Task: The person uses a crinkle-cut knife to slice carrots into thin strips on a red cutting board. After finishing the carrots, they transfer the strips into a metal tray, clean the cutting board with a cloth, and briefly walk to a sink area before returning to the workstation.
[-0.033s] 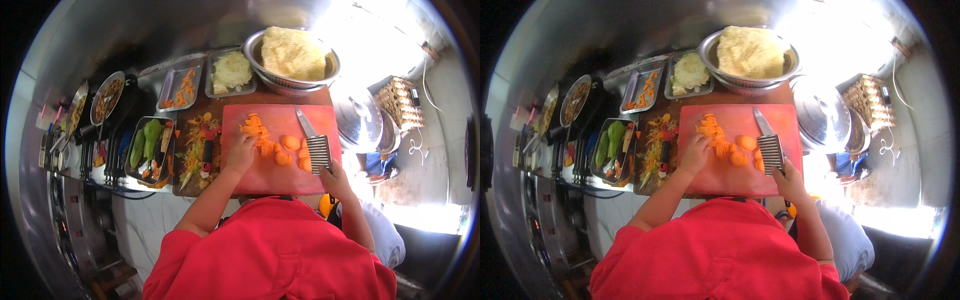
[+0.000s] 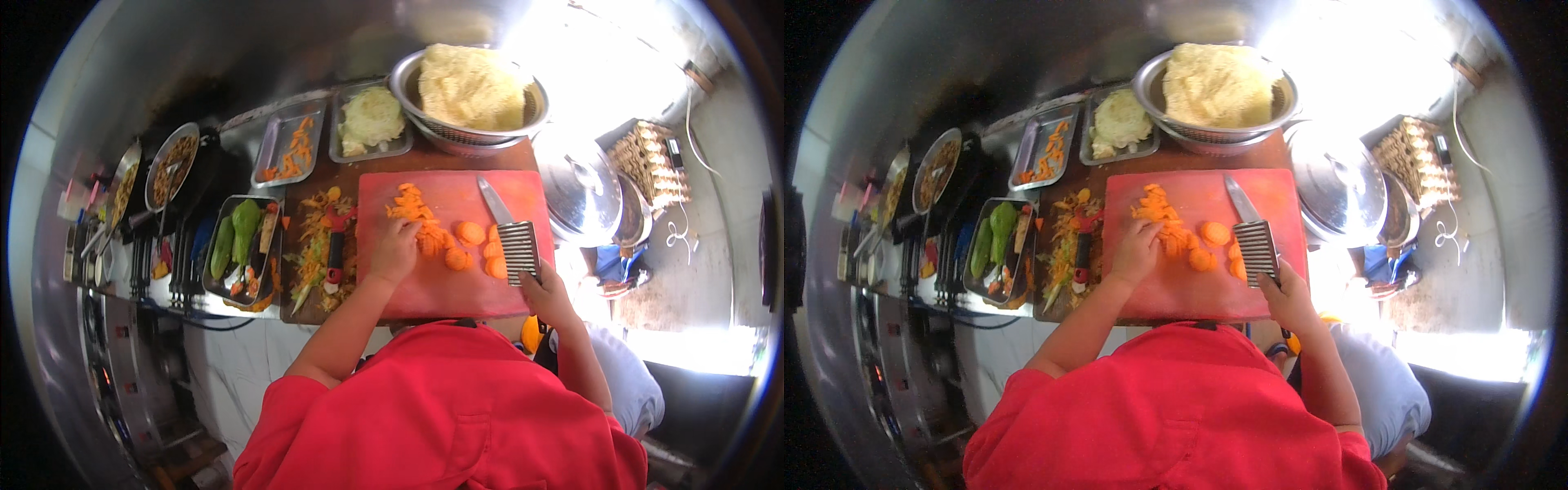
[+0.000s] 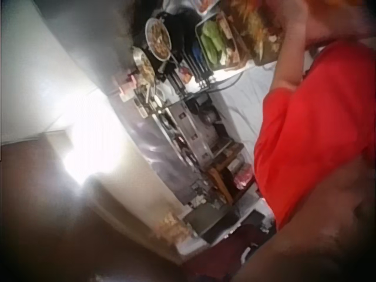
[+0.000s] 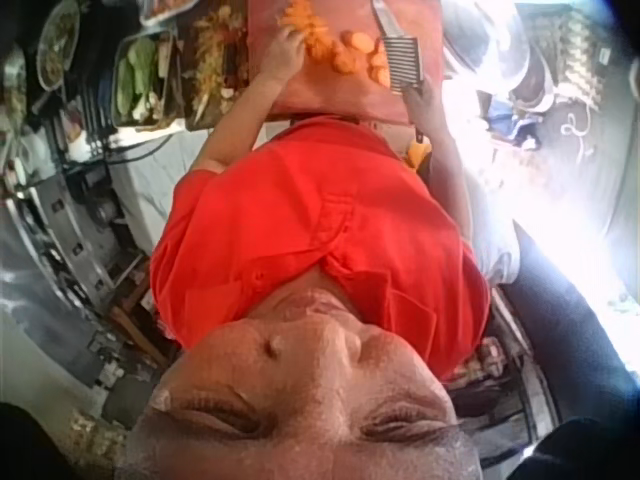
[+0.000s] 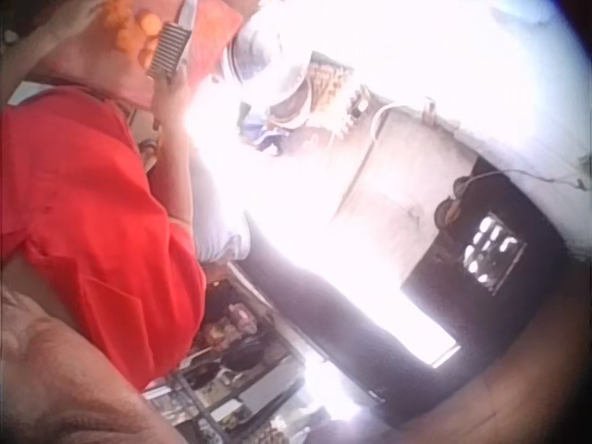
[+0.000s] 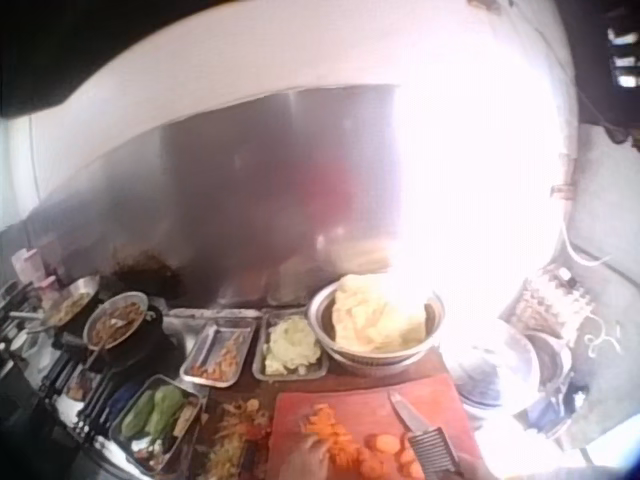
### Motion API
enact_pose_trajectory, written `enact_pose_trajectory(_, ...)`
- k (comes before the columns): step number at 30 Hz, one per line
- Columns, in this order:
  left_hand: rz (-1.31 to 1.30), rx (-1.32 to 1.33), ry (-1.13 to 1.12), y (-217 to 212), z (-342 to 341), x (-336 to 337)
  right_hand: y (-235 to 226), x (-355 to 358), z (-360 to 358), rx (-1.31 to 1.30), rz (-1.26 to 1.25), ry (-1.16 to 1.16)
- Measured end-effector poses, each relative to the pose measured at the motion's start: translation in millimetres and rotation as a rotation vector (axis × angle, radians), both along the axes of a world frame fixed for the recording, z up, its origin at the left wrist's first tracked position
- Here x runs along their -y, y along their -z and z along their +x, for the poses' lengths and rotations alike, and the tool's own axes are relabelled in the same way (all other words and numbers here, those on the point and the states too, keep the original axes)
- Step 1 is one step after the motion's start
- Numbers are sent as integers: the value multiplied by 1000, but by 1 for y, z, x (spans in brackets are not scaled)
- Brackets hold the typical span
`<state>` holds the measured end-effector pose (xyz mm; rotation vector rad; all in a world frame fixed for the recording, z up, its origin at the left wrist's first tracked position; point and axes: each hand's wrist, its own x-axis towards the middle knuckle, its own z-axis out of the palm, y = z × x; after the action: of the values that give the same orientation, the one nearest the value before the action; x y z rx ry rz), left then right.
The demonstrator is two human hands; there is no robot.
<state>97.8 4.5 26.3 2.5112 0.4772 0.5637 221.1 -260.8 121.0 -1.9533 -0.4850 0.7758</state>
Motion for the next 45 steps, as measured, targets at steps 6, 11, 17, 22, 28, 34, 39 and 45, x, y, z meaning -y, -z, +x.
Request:
enact_pose_trajectory(6,-66,-26,222,-23,39,35,-30,24,-1,-68,-47,114)
enact_pose_trajectory(11,5,-307,290,-11,78,39,11,38,-6,161,43,3)
enact_pose_trajectory(17,51,-371,296,-11,59,31,12,42,-8,116,-64,-63)
enact_pose_trajectory(22,121,-567,339,-29,41,29,23,38,-6,129,-69,-102)
enact_pose_trajectory(28,469,-309,327,-19,-6,31,7,7,-11,170,-198,-351)
enact_pose_trajectory(34,247,-259,118,-21,-42,39,32,-47,-38,325,-340,-787)
enact_pose_trajectory(39,111,-179,-50,-14,-71,30,26,-67,-40,352,-302,-697)
enact_pose_trajectory(45,-69,31,-36,-8,-86,22,45,-55,-5,434,-411,-467)
